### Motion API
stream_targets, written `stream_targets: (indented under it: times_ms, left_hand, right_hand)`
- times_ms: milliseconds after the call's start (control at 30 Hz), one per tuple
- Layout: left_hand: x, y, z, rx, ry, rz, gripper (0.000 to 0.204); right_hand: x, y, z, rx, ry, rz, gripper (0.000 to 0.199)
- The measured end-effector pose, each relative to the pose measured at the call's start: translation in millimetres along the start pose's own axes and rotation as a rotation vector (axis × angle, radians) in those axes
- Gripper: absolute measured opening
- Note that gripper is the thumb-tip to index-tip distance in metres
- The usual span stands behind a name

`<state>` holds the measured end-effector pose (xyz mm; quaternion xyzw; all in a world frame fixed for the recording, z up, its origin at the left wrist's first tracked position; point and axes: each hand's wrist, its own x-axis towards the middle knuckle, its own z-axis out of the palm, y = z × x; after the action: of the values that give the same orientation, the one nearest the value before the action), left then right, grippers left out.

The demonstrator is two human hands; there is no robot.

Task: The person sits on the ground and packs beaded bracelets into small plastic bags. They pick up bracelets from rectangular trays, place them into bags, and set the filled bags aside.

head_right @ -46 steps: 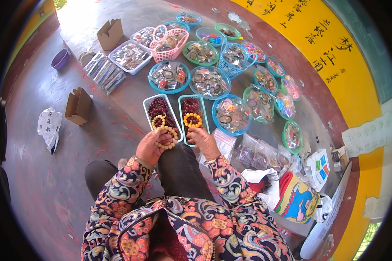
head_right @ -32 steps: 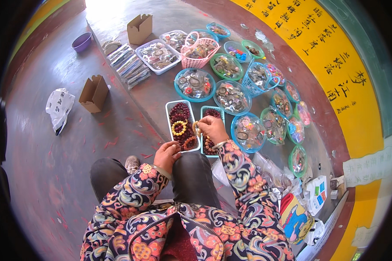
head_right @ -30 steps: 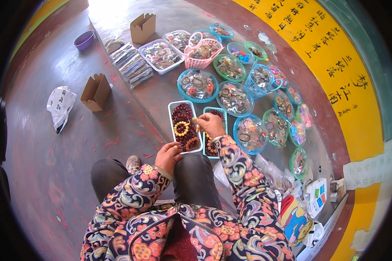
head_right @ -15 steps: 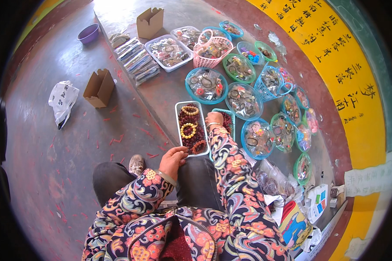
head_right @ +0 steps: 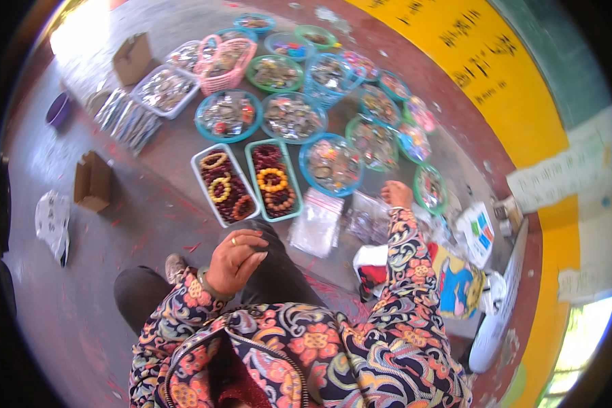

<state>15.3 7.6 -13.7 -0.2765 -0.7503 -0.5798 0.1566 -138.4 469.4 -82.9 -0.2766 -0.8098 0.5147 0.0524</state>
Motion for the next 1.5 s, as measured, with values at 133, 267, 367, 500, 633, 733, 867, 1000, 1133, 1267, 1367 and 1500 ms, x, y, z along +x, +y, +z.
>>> stream_targets:
  times_ms: [133, 267, 367, 500, 633, 733, 867, 1000, 1133, 1267, 1367, 1500]
  left_hand:
    - [3, 5, 28, 0.119, -0.245, 0.037, 0.024]
    - [-4, -10, 39, 0.334, -0.337, 0.173, 0.028]
    - [0, -9, 49, 0.342, -0.319, 0.215, 0.028]
    - [0, -9, 52, 0.375, -0.308, 0.222, 0.027]
    - [3, -9, 55, 0.379, -0.317, 0.222, 0.026]
    - [4, -9, 54, 0.38, -0.323, 0.216, 0.025]
    - [5, -11, 57, 0.368, -0.33, 0.223, 0.025]
    - [2, -10, 54, 0.384, -0.329, 0.204, 0.026]
    - [4, -10, 55, 0.37, -0.323, 0.219, 0.026]
    - [3, -11, 55, 0.347, -0.309, 0.235, 0.025]
    - [5, -8, 53, 0.273, -0.288, 0.196, 0.024]
    - [4, -5, 44, 0.044, -0.154, -0.071, 0.024]
  right_hand:
    - [5, 55, -141, -0.001, 0.298, 0.15, 0.024]
    - [6, 119, -173, -0.419, 0.338, 0.091, 0.025]
    - [10, 178, -175, -0.909, 0.314, -0.201, 0.028]
    - [-12, 188, -98, -1.075, 0.096, -0.338, 0.035]
    - [-42, 164, -51, -1.277, -0.013, -0.203, 0.037]
    - [-45, 154, -32, -1.344, -0.028, -0.109, 0.032]
    - [-37, 155, -31, -1.351, 0.037, -0.088, 0.027]
    - [-27, 147, -33, -1.13, 0.222, -0.071, 0.021]
    - [-16, 133, -55, -0.76, 0.416, -0.186, 0.023]
    - [-18, 93, -69, -0.544, 0.332, -0.394, 0.03]
    - [-31, 49, -56, -0.276, 0.079, -0.501, 0.022]
    - [-74, -17, -9, 0.351, -0.5, -0.324, 0.022]
